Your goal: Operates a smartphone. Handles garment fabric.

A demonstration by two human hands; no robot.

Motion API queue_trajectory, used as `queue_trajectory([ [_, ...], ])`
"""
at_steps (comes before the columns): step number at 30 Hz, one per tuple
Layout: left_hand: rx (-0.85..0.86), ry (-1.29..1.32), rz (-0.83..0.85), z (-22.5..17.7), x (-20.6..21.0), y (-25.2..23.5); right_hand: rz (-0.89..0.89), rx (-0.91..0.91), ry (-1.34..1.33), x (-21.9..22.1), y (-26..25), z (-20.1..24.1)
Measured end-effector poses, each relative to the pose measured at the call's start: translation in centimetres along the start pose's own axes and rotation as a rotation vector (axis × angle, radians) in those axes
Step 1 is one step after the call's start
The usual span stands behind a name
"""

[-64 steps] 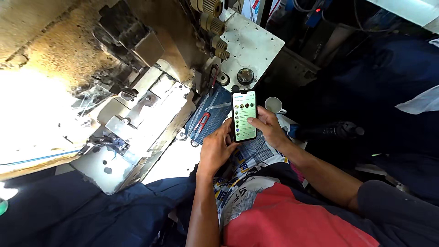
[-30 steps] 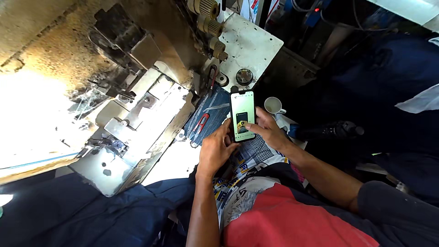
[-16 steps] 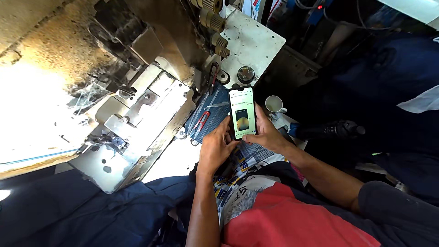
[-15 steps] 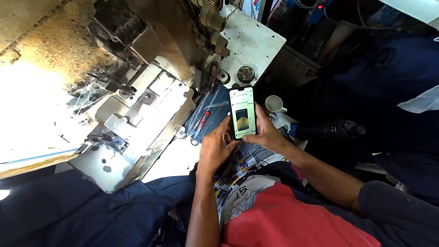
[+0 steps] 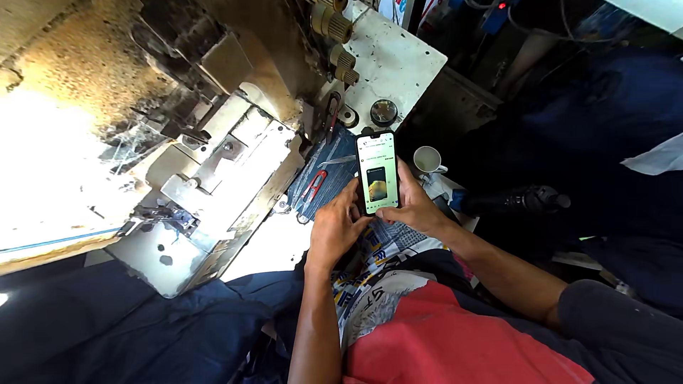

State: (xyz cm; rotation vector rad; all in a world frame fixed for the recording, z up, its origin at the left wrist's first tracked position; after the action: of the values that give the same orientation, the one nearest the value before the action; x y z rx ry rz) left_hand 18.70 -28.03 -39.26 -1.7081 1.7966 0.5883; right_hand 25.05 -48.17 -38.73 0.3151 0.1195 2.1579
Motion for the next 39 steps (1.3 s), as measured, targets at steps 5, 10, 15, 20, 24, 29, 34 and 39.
queue_trajectory([
  [5, -0.001, 0.006, -0.005, -0.07, -0.07, -0.01, -0.011, 0.0, -0.005, 0.1, -0.18, -0.13],
  [10, -0.004, 0.02, -0.001, 0.09, -0.03, -0.03, -0.005, -0.009, -0.013, 0.1, -0.26, -0.2],
  [15, 0.008, 0.019, -0.014, 0.03, -0.08, -0.08, 0.014, -0.011, -0.024, -0.03, -0.26, -0.23],
  [20, 0.001, 0.018, -0.01, 0.0, -0.07, -0.01, 0.029, -0.017, -0.042, -0.04, -0.27, -0.24],
  [24, 0.003, 0.023, -0.01, 0.03, -0.04, -0.02, 0.031, -0.016, -0.051, -0.07, -0.21, -0.14],
  [29, 0.001, 0.016, -0.006, 0.09, 0.01, -0.02, 0.043, -0.023, -0.061, -0.24, -0.11, -0.27],
  [34, 0.008, 0.017, -0.011, 0.17, 0.07, -0.08, 0.043, -0.018, -0.063, -0.24, -0.07, -0.24],
  [39, 0.009, 0.0, -0.007, 0.24, 0.1, -0.07, 0.055, -0.032, -0.073, -0.26, -0.02, -0.22],
])
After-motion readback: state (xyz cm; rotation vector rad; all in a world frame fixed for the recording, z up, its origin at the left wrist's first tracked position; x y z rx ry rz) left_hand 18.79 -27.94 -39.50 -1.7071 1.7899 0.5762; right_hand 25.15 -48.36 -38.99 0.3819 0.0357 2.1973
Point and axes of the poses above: each hand's wrist, its own y-axis away from the middle knuckle, its own x-axis out of the palm, z = x × y, the point moved 1 cm from there along -y, towards the middle knuckle, and after that the axes turned 1 degree about z, right-handed, at the moved point
